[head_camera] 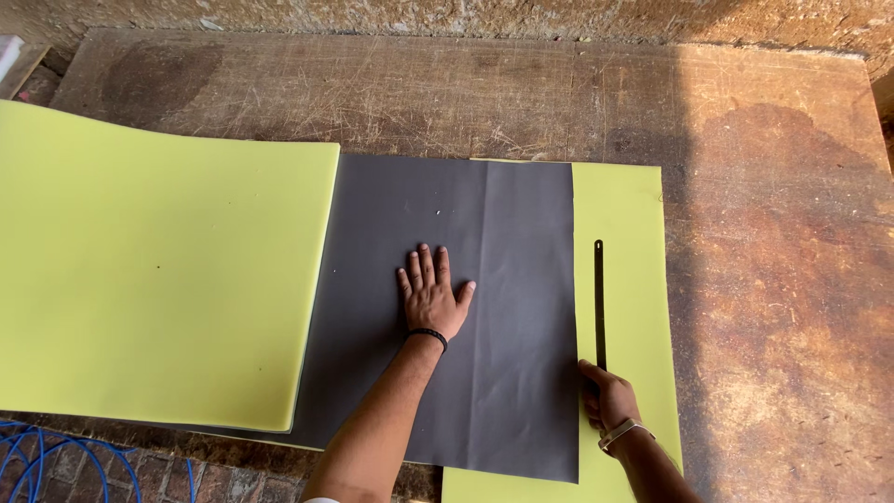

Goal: The person cuts a yellow foam sheet using a metal ruler and a utility knife, then sprays adhesive on the foam and a dark sheet, aligns and presses them together, and trims the edges.

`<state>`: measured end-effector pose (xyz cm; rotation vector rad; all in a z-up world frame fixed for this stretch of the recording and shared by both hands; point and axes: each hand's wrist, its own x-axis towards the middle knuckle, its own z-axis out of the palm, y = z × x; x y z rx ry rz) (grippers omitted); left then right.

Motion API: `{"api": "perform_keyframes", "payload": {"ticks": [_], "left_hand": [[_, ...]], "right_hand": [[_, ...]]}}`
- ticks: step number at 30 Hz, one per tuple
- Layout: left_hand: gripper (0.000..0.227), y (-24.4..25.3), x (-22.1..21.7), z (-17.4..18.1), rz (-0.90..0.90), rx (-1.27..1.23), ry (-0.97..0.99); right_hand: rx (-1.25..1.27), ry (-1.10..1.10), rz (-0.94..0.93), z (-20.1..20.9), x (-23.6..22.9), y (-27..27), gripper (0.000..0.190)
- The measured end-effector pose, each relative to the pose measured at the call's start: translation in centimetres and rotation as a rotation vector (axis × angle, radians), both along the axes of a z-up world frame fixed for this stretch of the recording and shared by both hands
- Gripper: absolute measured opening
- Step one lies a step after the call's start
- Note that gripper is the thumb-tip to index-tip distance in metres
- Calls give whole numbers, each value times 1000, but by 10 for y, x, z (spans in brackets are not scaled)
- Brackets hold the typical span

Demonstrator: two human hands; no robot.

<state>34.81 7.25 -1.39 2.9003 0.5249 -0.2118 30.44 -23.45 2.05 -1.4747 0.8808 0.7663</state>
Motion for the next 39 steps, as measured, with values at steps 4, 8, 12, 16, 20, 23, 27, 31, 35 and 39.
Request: {"api": "perform_keyframes", "payload": {"ticks": [4,8,12,16,20,23,27,31,35,39], "left_hand": [[84,-17,64,0,-71,29,-27],[84,-54,128,9,-195,16,-15],[80,-85,172,12,-308,11,41],[71,-103,191,9,-309,-7,-25],[71,-102,194,1,-313,9,3],[71,-101,192,2,-306,0,26],[70,-102,194,8,-310,-14,38],[69,-102,192,10,-298,-8,40],[69,-103,191,10,-293,-14,34],[69,-102,192,8,-289,-11,-12]], "right_hand": [[2,36,1,-2,2,0,51],[0,53,14,-13,3,-5,53],[19,56,-28,-40,-3,-15,50],[117,-33,-160,-66,-20,-24,49],[155,-219,-148,-60,1,-31,28],[-21,-424,46,-25,44,-23,42],[-151,-448,216,22,115,8,46],[-613,-603,636,32,147,33,51],[-834,-785,852,12,154,38,55],[-908,-783,854,-6,159,41,54]]}}
